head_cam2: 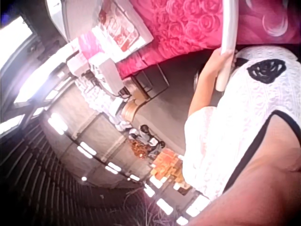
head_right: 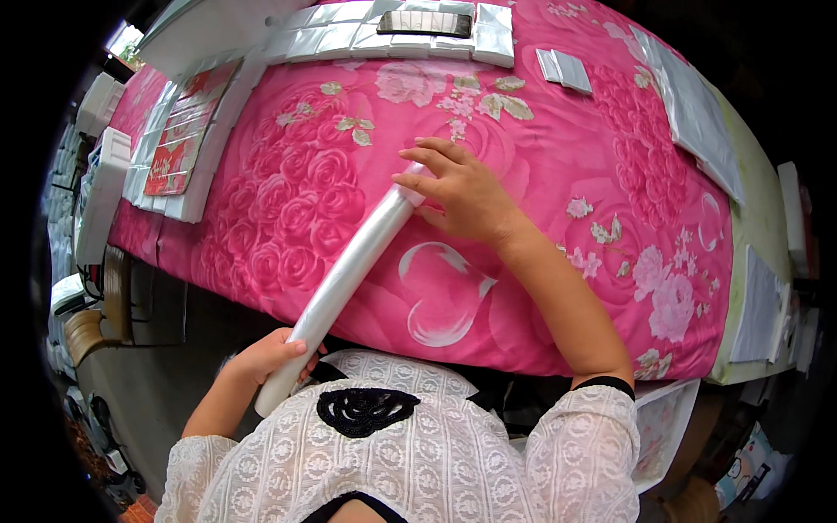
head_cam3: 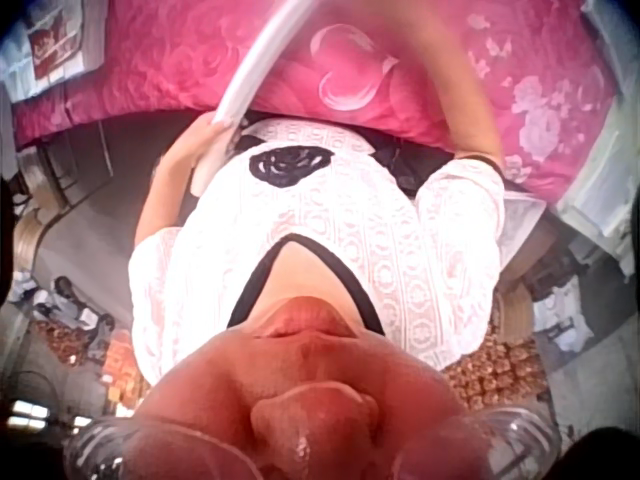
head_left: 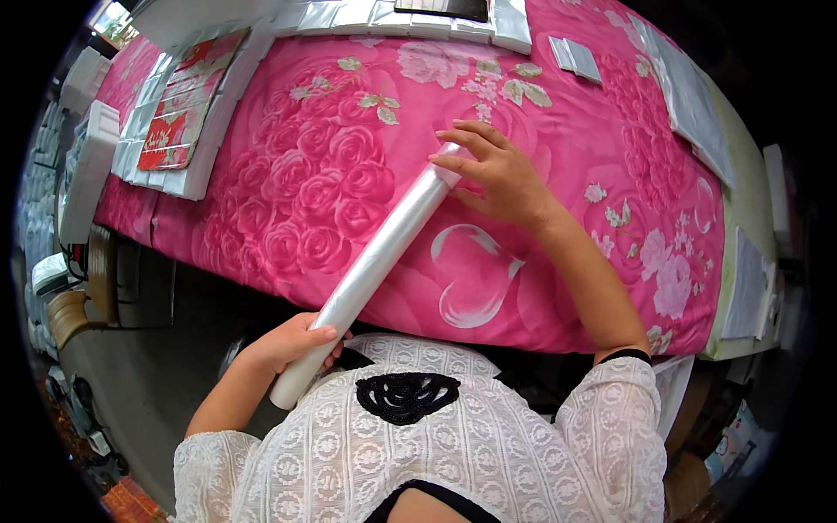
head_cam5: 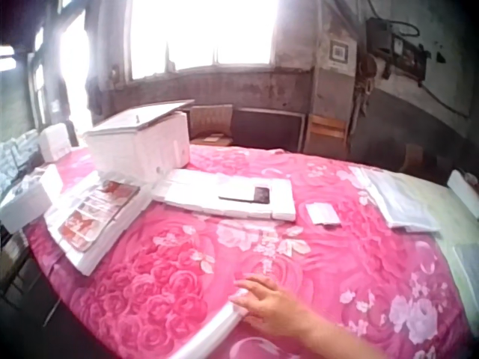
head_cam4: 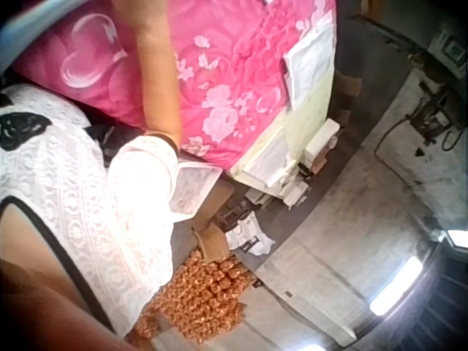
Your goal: The person wraps small rectangular items in clear plastic film. They unroll the film, place an item on it, fold the film around the item, and set the wrapped item aside. The process is repeated for several items.
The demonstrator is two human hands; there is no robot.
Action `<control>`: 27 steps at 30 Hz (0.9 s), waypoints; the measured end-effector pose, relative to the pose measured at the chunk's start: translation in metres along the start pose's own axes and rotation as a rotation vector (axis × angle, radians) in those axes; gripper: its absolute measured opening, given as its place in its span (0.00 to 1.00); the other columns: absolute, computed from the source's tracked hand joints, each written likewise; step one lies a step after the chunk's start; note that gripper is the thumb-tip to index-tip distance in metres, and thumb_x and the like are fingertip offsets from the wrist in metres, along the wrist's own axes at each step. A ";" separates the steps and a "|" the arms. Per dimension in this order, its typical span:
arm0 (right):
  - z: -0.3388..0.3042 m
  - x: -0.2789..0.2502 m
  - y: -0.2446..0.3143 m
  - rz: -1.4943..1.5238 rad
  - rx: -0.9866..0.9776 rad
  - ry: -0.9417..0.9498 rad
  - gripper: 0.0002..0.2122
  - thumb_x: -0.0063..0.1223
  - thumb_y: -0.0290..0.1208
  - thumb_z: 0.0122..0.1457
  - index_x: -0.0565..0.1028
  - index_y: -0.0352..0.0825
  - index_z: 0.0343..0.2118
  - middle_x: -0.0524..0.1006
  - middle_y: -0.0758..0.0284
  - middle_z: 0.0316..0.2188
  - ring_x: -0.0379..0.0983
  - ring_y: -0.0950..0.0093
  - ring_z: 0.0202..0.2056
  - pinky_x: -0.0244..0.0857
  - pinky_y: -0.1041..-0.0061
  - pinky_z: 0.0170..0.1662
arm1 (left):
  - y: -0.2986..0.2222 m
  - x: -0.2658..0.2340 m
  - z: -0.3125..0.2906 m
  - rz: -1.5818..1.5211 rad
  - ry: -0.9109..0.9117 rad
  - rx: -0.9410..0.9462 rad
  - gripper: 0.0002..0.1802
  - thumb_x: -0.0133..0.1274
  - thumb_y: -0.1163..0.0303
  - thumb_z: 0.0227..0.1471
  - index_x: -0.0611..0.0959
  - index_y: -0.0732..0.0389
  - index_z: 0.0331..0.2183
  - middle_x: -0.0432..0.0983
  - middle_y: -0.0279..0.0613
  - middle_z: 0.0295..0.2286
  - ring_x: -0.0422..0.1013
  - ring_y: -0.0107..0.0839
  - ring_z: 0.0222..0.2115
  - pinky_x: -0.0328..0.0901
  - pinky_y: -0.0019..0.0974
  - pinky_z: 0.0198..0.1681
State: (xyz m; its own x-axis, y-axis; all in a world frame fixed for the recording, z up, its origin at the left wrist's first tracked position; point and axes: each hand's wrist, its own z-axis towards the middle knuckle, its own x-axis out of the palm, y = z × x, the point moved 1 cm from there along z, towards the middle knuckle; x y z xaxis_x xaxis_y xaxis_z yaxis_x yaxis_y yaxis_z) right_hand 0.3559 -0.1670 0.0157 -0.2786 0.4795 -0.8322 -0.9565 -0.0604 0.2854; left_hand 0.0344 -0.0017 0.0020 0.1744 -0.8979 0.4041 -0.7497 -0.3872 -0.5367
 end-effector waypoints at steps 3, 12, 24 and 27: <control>0.005 0.001 -0.008 -0.046 0.092 -0.047 0.20 0.56 0.24 0.43 0.73 0.38 0.44 0.70 0.66 0.47 0.67 0.68 0.45 0.63 0.73 0.47 | 0.001 0.000 0.000 -0.018 -0.009 0.004 0.28 0.59 0.50 0.42 0.75 0.63 0.37 0.71 0.37 0.23 0.68 0.25 0.22 0.65 0.29 0.27; 0.010 0.001 -0.029 0.970 0.990 0.272 0.12 0.53 0.37 0.55 0.75 0.33 0.37 0.74 0.74 0.24 0.65 0.87 0.23 0.60 0.86 0.26 | 0.001 0.002 0.001 0.023 -0.043 0.030 0.33 0.61 0.46 0.38 0.75 0.65 0.36 0.71 0.38 0.22 0.68 0.25 0.21 0.64 0.28 0.25; -0.012 -0.012 -0.042 0.909 0.958 0.134 0.10 0.56 0.32 0.54 0.77 0.31 0.33 0.75 0.74 0.24 0.65 0.87 0.23 0.58 0.87 0.25 | 0.003 0.004 0.006 0.052 0.084 0.080 0.37 0.59 0.44 0.41 0.71 0.64 0.44 0.73 0.40 0.29 0.68 0.23 0.26 0.65 0.28 0.31; -0.042 -0.035 -0.087 0.787 0.970 -0.107 0.09 0.55 0.31 0.54 0.77 0.30 0.33 0.74 0.75 0.24 0.63 0.88 0.22 0.57 0.88 0.25 | 0.011 -0.006 -0.001 0.080 0.076 -0.013 0.38 0.59 0.43 0.41 0.71 0.64 0.44 0.73 0.40 0.30 0.68 0.24 0.27 0.66 0.29 0.33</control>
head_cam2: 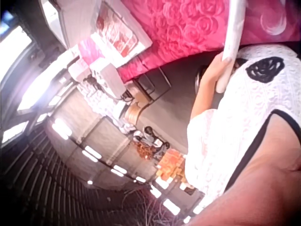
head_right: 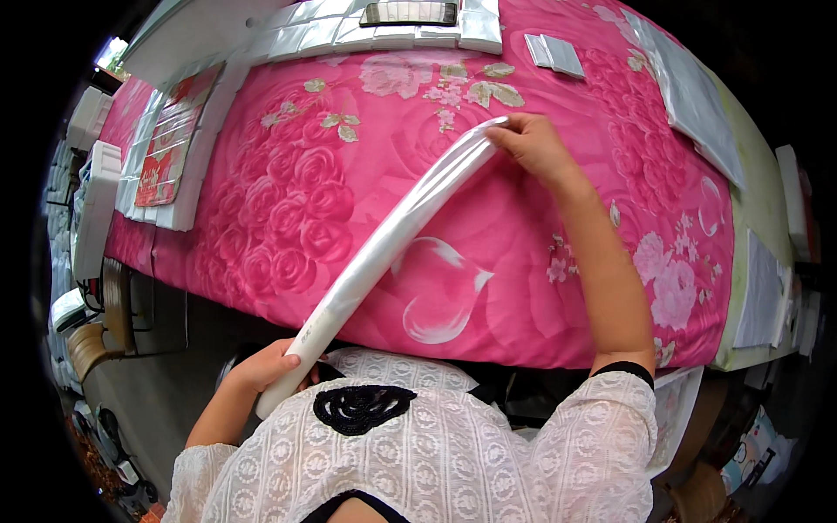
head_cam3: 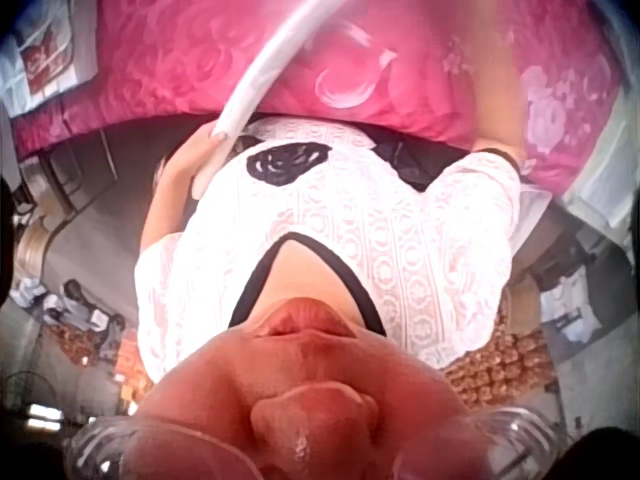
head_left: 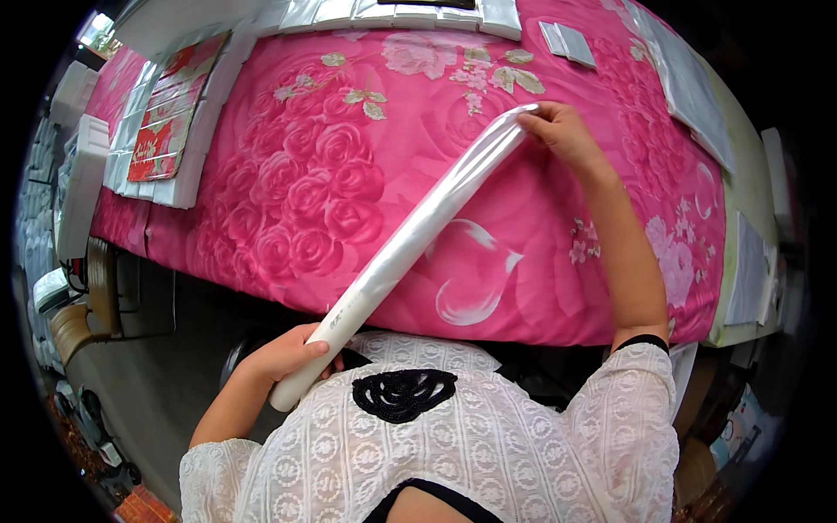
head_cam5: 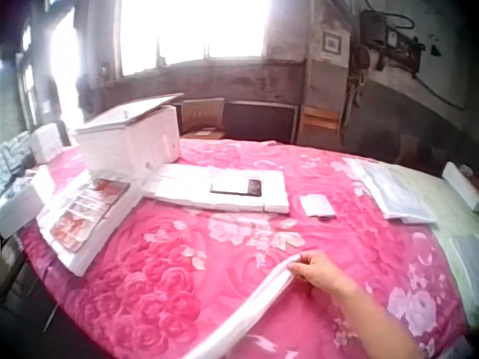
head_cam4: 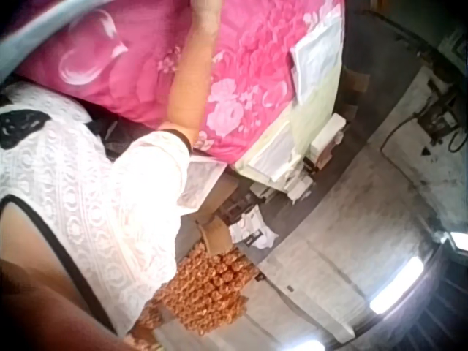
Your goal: The person wraps small rectangular items in clear plastic film. They unroll the film, place an item on it, fold the film around the item, and set the wrapped item aside. The process is repeated for several items.
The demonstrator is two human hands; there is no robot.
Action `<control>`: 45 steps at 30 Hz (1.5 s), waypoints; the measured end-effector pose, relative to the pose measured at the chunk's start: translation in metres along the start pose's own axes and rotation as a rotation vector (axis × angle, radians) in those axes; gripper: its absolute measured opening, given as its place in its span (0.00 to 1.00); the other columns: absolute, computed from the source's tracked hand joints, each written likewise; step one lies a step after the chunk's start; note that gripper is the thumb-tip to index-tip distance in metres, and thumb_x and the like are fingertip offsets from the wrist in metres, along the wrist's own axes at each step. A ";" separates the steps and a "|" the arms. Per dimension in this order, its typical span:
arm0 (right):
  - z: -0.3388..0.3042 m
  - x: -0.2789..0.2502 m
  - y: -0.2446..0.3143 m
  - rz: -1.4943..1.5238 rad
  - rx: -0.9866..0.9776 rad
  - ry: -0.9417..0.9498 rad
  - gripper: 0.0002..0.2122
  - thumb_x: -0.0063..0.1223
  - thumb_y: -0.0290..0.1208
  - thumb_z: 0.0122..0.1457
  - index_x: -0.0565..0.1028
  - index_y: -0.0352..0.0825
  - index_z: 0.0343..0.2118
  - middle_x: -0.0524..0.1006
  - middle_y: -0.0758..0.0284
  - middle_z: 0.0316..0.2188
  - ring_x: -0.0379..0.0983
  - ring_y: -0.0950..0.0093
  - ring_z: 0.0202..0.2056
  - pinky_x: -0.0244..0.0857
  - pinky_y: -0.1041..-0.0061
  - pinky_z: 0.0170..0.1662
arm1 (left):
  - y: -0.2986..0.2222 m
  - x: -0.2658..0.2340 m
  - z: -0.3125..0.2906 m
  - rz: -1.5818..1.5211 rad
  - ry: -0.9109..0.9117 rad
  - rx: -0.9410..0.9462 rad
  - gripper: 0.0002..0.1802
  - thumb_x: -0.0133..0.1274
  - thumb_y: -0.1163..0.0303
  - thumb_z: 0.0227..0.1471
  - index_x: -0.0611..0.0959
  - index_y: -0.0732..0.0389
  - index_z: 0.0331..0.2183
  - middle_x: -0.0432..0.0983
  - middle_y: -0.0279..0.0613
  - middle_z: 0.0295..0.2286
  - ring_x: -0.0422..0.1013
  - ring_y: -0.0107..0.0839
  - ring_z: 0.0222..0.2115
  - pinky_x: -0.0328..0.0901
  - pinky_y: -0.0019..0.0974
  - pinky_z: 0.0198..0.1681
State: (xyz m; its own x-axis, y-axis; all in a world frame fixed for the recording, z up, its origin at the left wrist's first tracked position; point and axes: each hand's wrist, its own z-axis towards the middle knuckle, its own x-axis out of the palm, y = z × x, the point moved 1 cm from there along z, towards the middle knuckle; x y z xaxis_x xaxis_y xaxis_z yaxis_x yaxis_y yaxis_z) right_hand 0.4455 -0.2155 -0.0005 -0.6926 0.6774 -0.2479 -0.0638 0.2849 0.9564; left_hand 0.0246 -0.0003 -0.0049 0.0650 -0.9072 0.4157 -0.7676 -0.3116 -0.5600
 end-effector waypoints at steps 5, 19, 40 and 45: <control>0.005 -0.107 -0.036 -0.156 0.050 -0.229 0.09 0.56 0.32 0.54 0.77 0.32 0.33 0.73 0.77 0.22 0.61 0.88 0.21 0.54 0.87 0.23 | 0.015 -0.022 -0.028 0.094 0.042 -0.077 0.37 0.60 0.47 0.42 0.72 0.65 0.46 0.72 0.38 0.35 0.69 0.26 0.33 0.67 0.32 0.37; 0.026 -0.048 -0.011 -0.147 -0.028 0.039 0.08 0.54 0.33 0.56 0.76 0.33 0.32 0.72 0.77 0.22 0.62 0.88 0.23 0.57 0.87 0.26 | -0.170 0.057 0.068 1.548 -0.332 0.501 0.23 0.62 0.61 0.38 0.76 0.60 0.37 0.74 0.48 0.30 0.71 0.46 0.32 0.65 0.43 0.35; -0.005 -0.016 0.022 -0.308 -0.143 -0.216 0.22 0.57 0.36 0.51 0.70 0.32 0.47 0.73 0.60 0.40 0.71 0.73 0.37 0.65 0.74 0.40 | -0.086 0.087 0.125 1.781 0.141 0.934 0.46 0.35 0.40 0.50 0.57 0.70 0.57 0.48 0.54 0.59 0.45 0.43 0.61 0.39 0.46 0.62; -0.121 0.056 0.037 -0.637 -0.484 0.212 0.21 0.58 0.33 0.48 0.71 0.34 0.46 0.72 0.59 0.42 0.68 0.60 0.43 0.62 0.65 0.47 | -0.075 0.102 0.121 1.800 0.075 0.902 0.45 0.38 0.42 0.50 0.56 0.70 0.57 0.47 0.53 0.59 0.43 0.43 0.61 0.39 0.46 0.62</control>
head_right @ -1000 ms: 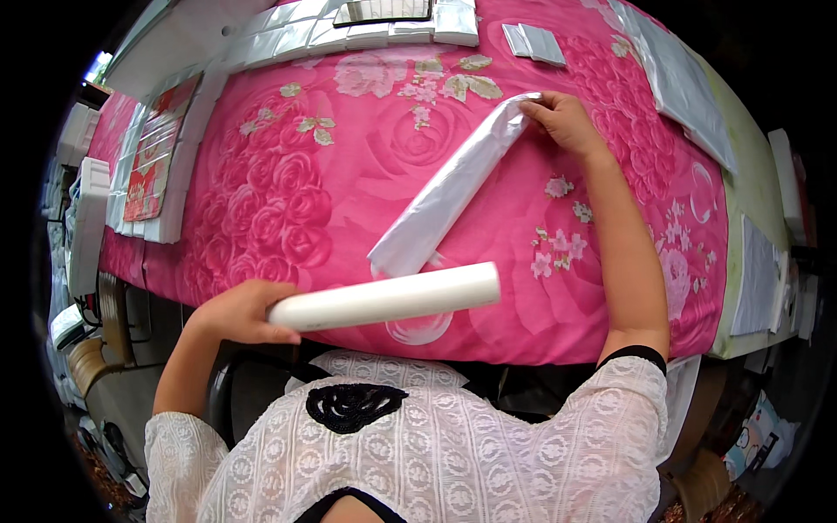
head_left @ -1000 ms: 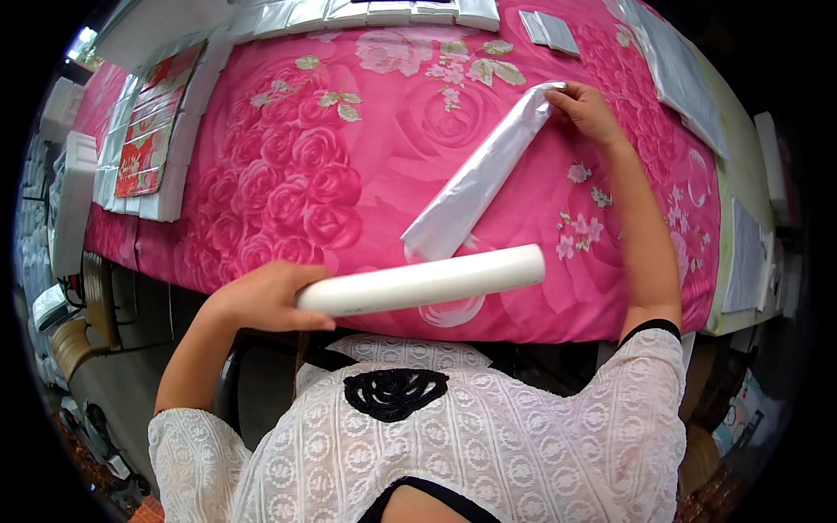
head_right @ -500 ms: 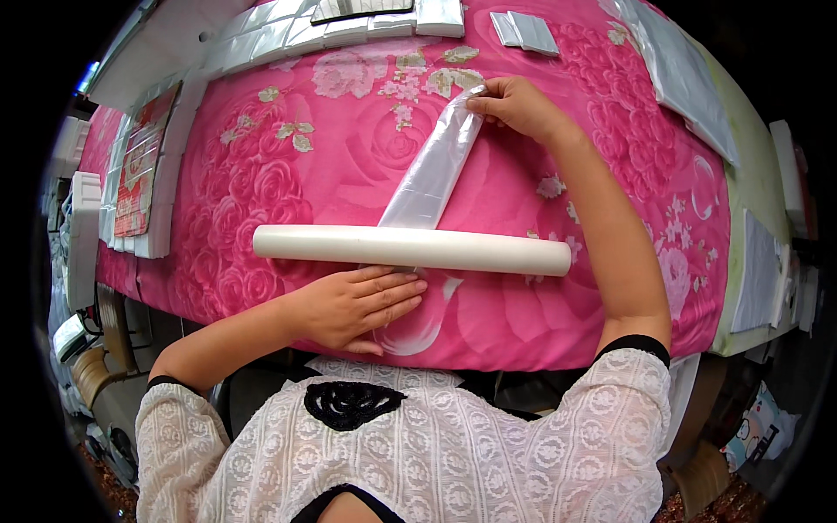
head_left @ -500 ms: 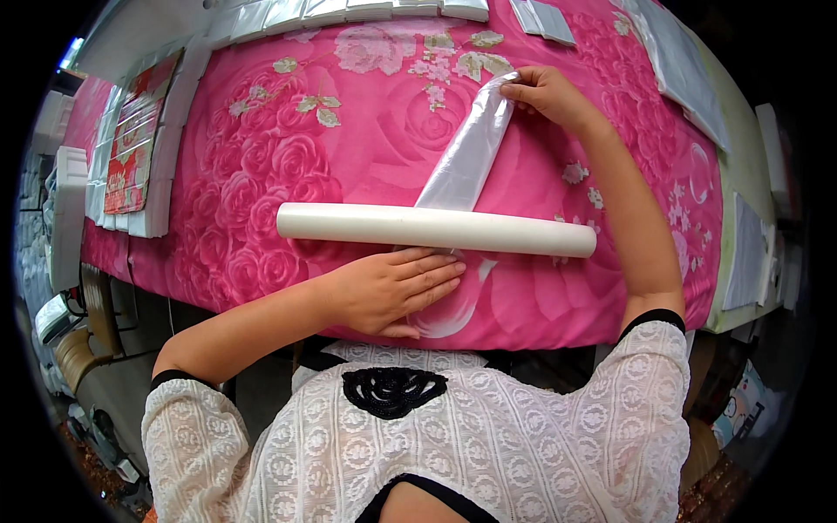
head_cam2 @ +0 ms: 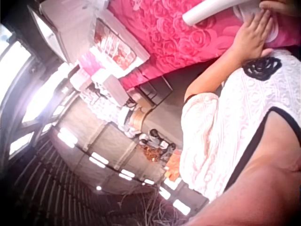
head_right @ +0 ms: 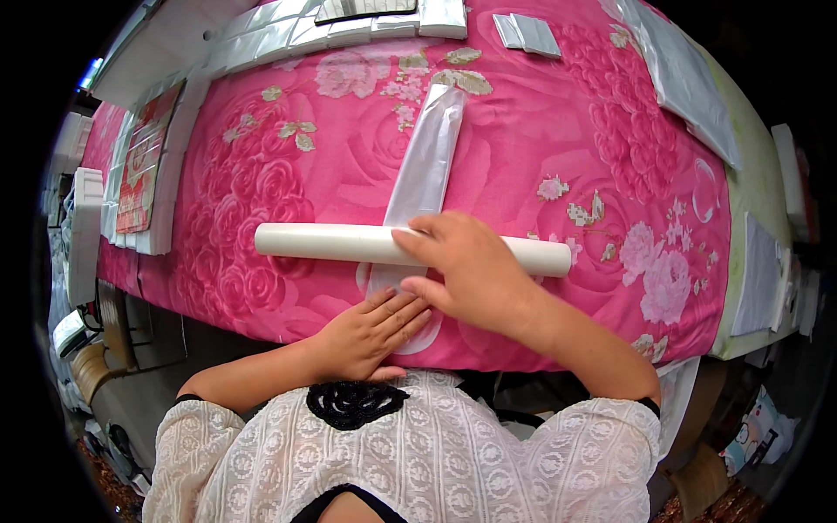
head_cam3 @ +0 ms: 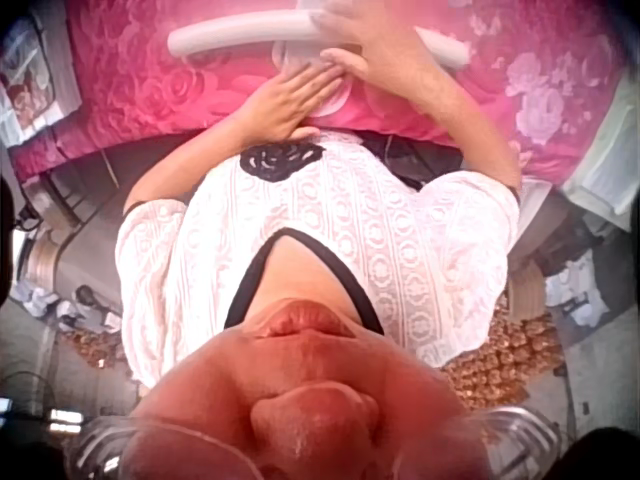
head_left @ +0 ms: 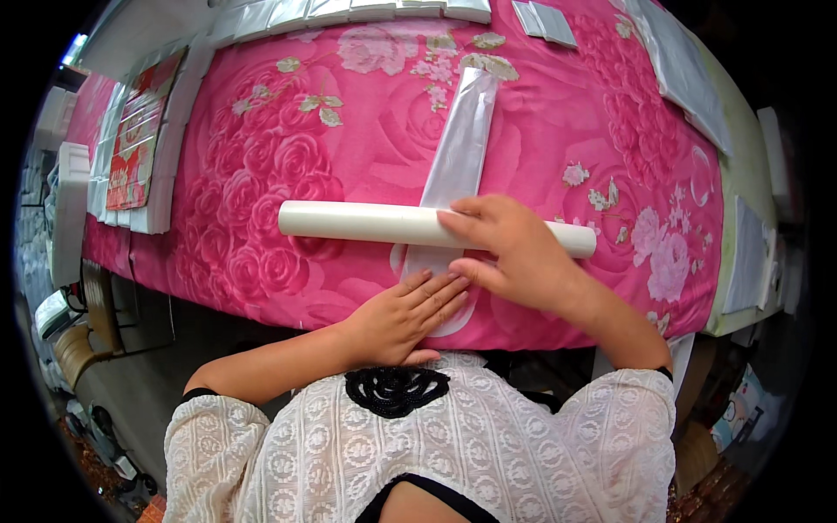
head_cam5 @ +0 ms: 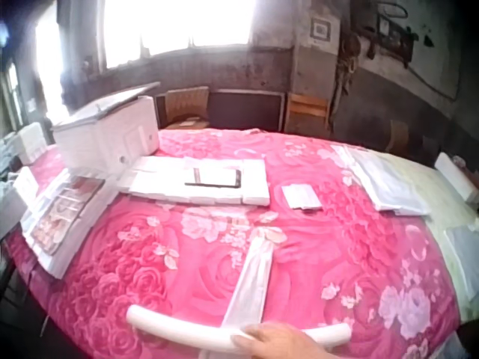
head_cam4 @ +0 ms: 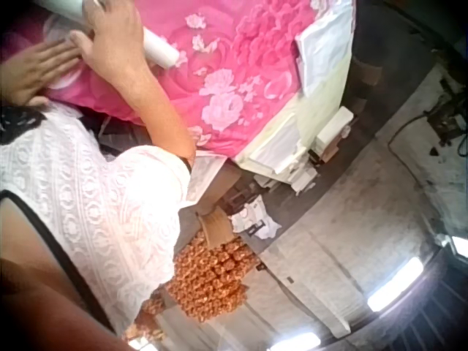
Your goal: The person wraps small rectangular items in clear plastic film. They unroll the film, place an item on it, fold the film around the item, and set the wrapped item aside. The process is repeated for several items.
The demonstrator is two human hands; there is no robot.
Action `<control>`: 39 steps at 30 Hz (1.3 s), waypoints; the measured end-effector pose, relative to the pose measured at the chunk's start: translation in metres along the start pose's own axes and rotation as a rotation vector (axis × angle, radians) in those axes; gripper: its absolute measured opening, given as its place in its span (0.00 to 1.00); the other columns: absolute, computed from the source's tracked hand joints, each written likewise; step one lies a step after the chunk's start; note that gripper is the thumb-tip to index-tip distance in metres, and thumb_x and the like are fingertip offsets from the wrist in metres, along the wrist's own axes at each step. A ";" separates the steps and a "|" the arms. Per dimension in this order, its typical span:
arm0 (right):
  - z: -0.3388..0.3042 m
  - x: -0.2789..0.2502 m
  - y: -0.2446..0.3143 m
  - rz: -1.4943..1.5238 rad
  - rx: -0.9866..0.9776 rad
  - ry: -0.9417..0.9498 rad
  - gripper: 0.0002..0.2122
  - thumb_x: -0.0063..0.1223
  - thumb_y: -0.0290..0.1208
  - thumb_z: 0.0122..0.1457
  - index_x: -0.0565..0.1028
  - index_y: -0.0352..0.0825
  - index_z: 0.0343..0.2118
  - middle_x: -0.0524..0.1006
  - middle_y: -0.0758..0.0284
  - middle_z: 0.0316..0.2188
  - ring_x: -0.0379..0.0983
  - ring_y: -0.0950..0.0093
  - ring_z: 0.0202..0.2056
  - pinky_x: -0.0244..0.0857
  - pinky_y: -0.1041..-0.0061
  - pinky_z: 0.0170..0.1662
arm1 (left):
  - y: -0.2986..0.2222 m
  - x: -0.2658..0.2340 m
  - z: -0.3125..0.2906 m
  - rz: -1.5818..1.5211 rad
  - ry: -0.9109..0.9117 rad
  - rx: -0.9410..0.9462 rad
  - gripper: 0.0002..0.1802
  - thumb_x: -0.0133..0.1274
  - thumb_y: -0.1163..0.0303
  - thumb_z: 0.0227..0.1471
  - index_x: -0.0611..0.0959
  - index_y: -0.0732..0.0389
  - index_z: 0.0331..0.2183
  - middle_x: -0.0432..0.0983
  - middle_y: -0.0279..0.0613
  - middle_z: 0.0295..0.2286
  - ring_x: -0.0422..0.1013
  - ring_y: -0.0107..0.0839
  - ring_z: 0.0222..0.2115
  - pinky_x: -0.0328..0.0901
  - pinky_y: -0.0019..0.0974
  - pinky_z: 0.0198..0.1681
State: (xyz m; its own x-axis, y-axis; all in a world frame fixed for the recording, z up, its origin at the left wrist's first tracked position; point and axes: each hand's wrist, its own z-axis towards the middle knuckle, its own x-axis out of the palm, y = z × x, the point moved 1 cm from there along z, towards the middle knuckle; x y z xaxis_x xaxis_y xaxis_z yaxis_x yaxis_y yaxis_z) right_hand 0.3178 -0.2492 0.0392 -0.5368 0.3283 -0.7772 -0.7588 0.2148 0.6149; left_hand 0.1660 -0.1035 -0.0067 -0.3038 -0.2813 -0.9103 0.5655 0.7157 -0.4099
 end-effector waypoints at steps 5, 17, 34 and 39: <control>-0.014 0.008 -0.015 -0.250 0.017 -0.172 0.19 0.55 0.26 0.48 0.72 0.37 0.46 0.72 0.62 0.40 0.68 0.62 0.40 0.63 0.66 0.44 | -0.003 0.001 -0.001 0.009 -0.011 -0.003 0.45 0.37 0.42 0.50 0.55 0.69 0.58 0.47 0.54 0.59 0.44 0.43 0.61 0.39 0.47 0.62; -0.045 -0.058 -0.073 -0.196 0.329 -0.397 0.18 0.53 0.28 0.52 0.72 0.36 0.48 0.74 0.61 0.41 0.68 0.63 0.43 0.61 0.69 0.48 | 0.034 -0.022 0.002 -0.081 -0.059 0.113 0.47 0.47 0.44 0.47 0.55 0.69 0.57 0.46 0.53 0.59 0.44 0.44 0.61 0.40 0.47 0.62; 0.054 -0.029 -0.091 -0.231 -0.086 -0.266 0.16 0.54 0.24 0.50 0.74 0.37 0.44 0.75 0.64 0.40 0.69 0.63 0.42 0.63 0.68 0.45 | -0.014 0.008 0.003 0.146 -0.056 -0.036 0.41 0.52 0.55 0.45 0.60 0.64 0.56 0.49 0.47 0.59 0.47 0.39 0.60 0.46 0.45 0.60; 0.087 -0.038 -0.119 -0.198 -0.014 -0.275 0.18 0.54 0.25 0.50 0.73 0.38 0.47 0.73 0.63 0.45 0.67 0.62 0.46 0.62 0.68 0.49 | -0.003 0.006 -0.010 -0.060 -0.147 0.087 0.36 0.55 0.59 0.45 0.64 0.64 0.54 0.55 0.47 0.56 0.54 0.39 0.57 0.52 0.44 0.59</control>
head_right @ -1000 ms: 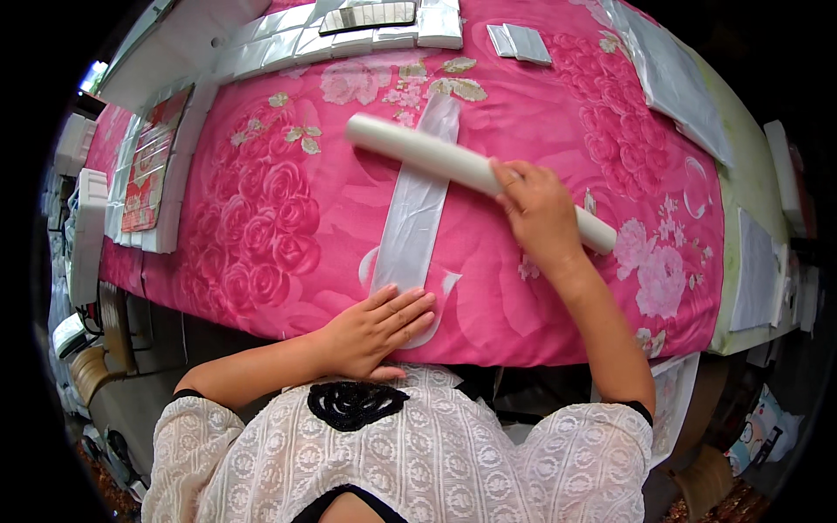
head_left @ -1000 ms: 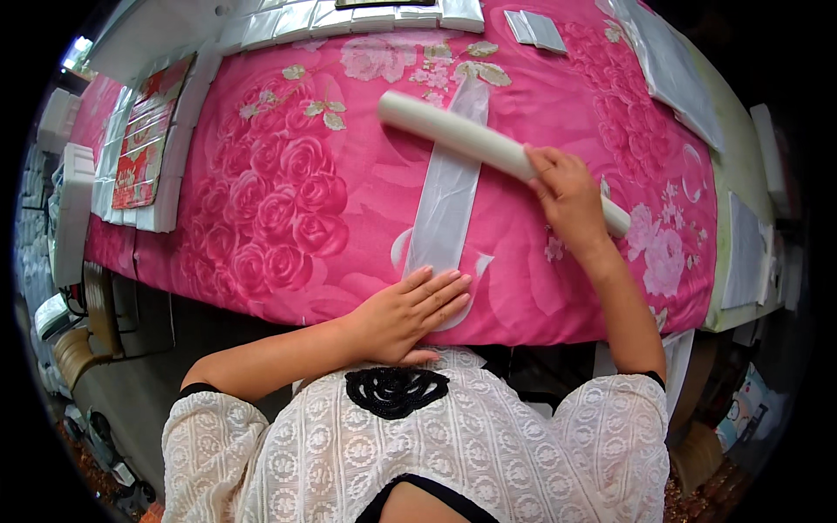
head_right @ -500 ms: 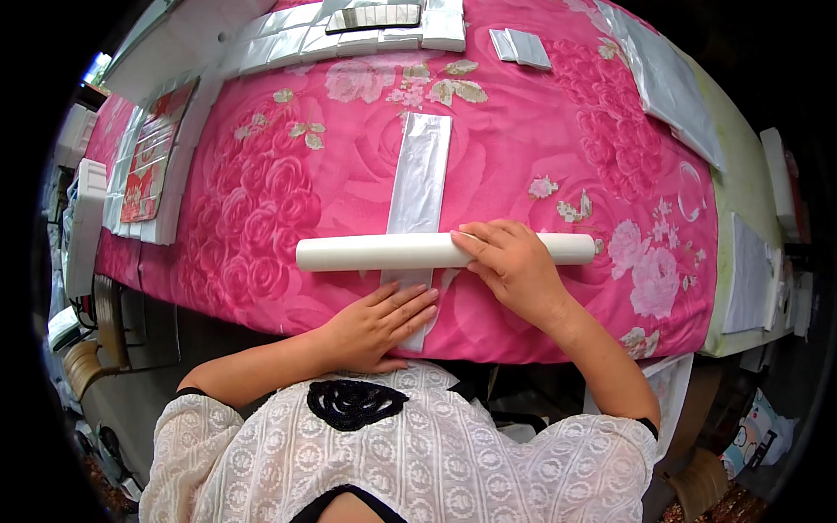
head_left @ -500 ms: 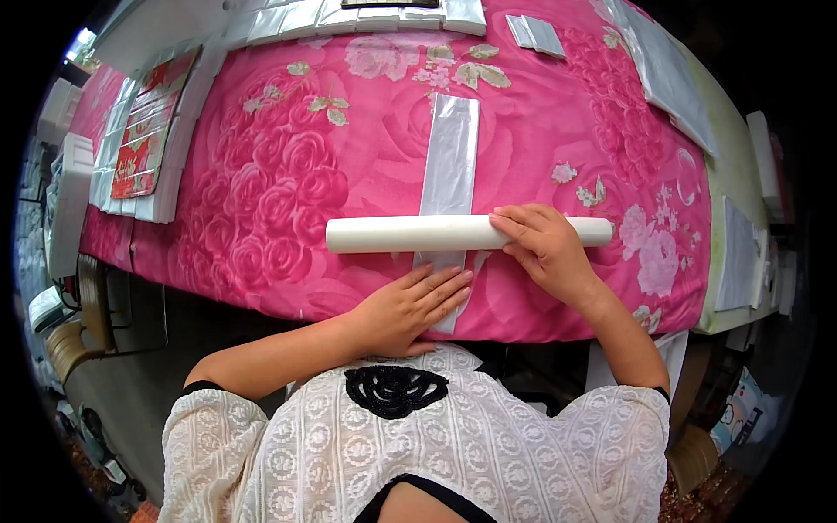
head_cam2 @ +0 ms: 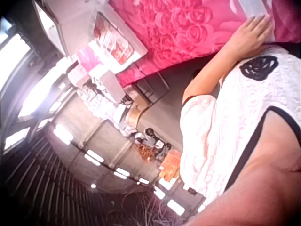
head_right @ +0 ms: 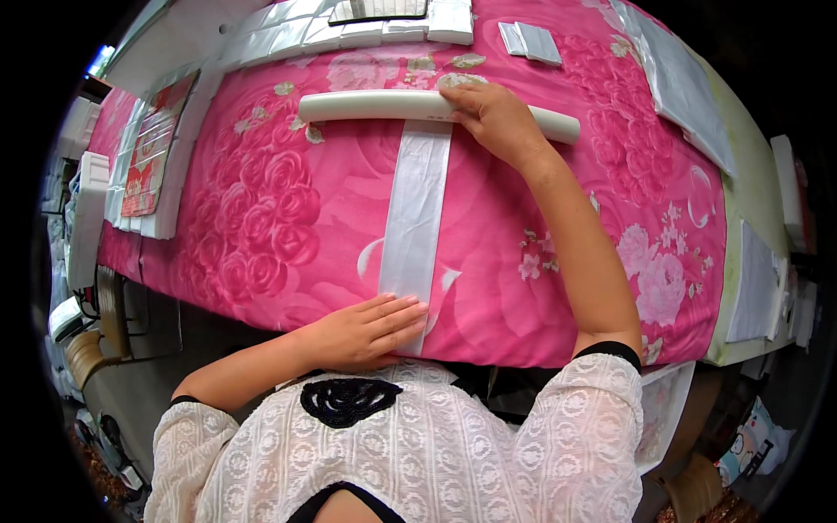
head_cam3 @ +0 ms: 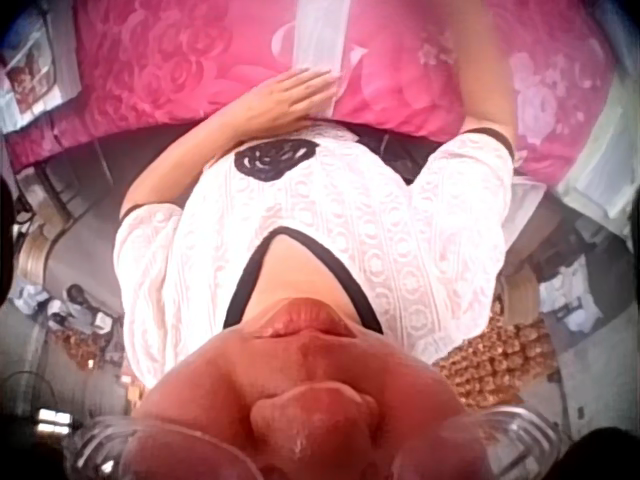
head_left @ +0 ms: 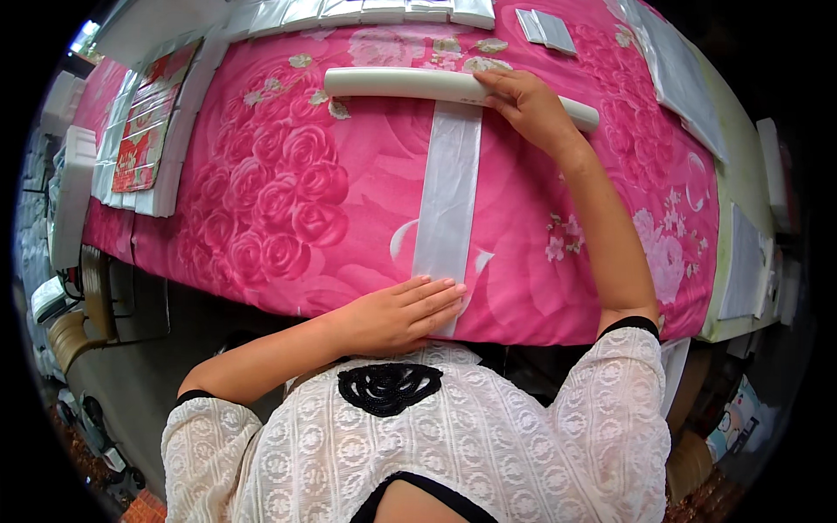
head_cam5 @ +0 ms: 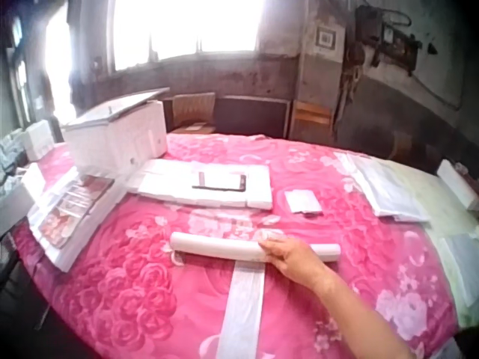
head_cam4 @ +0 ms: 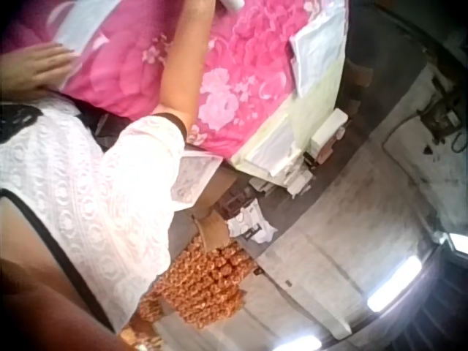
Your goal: The person wraps small rectangular items in clear plastic film. They unroll the film, place an item on it, fold the film around the item, and set the wrapped item aside. The process is repeated for several items.
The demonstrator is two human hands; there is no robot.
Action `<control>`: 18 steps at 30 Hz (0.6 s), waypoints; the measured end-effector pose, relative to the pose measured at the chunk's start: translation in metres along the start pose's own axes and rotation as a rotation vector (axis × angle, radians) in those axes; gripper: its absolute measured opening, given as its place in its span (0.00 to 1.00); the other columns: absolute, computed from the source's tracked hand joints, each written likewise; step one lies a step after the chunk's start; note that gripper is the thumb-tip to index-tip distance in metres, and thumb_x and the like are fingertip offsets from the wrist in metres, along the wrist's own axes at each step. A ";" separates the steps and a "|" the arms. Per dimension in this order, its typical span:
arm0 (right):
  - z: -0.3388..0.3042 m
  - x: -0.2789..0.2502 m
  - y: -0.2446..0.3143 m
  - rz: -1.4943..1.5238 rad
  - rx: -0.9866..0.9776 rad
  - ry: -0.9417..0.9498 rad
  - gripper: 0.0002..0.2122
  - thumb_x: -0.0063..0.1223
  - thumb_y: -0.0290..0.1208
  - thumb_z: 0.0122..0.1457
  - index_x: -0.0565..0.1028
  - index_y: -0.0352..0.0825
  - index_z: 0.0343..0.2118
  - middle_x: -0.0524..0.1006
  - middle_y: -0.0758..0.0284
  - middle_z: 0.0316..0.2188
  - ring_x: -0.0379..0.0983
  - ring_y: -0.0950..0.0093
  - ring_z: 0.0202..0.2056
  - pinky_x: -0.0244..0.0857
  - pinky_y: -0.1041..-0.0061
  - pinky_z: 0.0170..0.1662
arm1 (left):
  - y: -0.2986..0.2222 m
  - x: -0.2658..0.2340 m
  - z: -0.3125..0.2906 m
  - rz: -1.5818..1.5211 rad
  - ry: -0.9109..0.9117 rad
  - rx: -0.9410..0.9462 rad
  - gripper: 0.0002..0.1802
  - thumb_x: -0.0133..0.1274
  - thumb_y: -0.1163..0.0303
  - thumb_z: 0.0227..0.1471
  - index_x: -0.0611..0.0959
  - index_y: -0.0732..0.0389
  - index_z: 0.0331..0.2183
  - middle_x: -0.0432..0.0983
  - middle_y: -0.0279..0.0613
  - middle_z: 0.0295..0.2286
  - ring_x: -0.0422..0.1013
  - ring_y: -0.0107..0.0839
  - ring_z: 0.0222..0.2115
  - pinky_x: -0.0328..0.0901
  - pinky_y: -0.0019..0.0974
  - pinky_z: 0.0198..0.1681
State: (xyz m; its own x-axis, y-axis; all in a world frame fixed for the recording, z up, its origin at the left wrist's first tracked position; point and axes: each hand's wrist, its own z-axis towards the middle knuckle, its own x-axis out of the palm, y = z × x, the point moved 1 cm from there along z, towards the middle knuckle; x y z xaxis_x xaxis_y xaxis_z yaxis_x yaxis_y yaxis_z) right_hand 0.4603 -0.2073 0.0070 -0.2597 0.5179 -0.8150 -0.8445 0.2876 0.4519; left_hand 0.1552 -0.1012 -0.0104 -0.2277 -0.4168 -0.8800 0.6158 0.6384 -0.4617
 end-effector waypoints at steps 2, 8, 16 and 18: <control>0.002 0.000 0.004 -0.081 -0.053 -0.096 0.19 0.55 0.25 0.50 0.72 0.38 0.47 0.71 0.62 0.48 0.66 0.62 0.48 0.61 0.68 0.51 | 0.004 -0.003 -0.009 -0.030 -0.028 0.029 0.32 0.56 0.61 0.45 0.67 0.64 0.51 0.60 0.46 0.54 0.59 0.40 0.54 0.57 0.43 0.56; -0.054 -0.015 0.070 0.093 -0.158 0.139 0.22 0.51 0.17 0.43 0.72 0.35 0.46 0.71 0.62 0.46 0.64 0.62 0.51 0.59 0.67 0.55 | 0.006 -0.003 -0.018 0.009 -0.183 0.149 0.16 0.51 0.70 0.45 0.76 0.66 0.38 0.69 0.46 0.45 0.68 0.38 0.44 0.63 0.40 0.51; -0.117 0.010 0.127 0.136 -0.180 0.299 0.24 0.52 0.18 0.40 0.71 0.33 0.46 0.71 0.62 0.46 0.65 0.63 0.49 0.60 0.67 0.52 | 0.010 -0.017 -0.016 -0.166 -0.341 0.095 0.14 0.56 0.72 0.41 0.76 0.64 0.33 0.74 0.45 0.38 0.72 0.39 0.40 0.70 0.36 0.41; -0.121 0.019 0.127 0.092 -0.120 0.214 0.23 0.52 0.19 0.40 0.72 0.34 0.45 0.72 0.63 0.46 0.66 0.63 0.48 0.63 0.68 0.49 | 0.015 -0.019 -0.015 -0.258 -0.423 0.078 0.17 0.59 0.71 0.38 0.75 0.63 0.34 0.74 0.45 0.39 0.72 0.40 0.40 0.70 0.36 0.39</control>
State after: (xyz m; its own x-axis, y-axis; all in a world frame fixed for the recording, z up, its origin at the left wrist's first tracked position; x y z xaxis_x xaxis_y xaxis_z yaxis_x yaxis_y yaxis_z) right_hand 0.2917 -0.2582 0.0052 -0.4204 0.3515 -0.8365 -0.8590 0.1428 0.4917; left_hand 0.1580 -0.0740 -0.0019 -0.0643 -0.7908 -0.6086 0.6377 0.4365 -0.6346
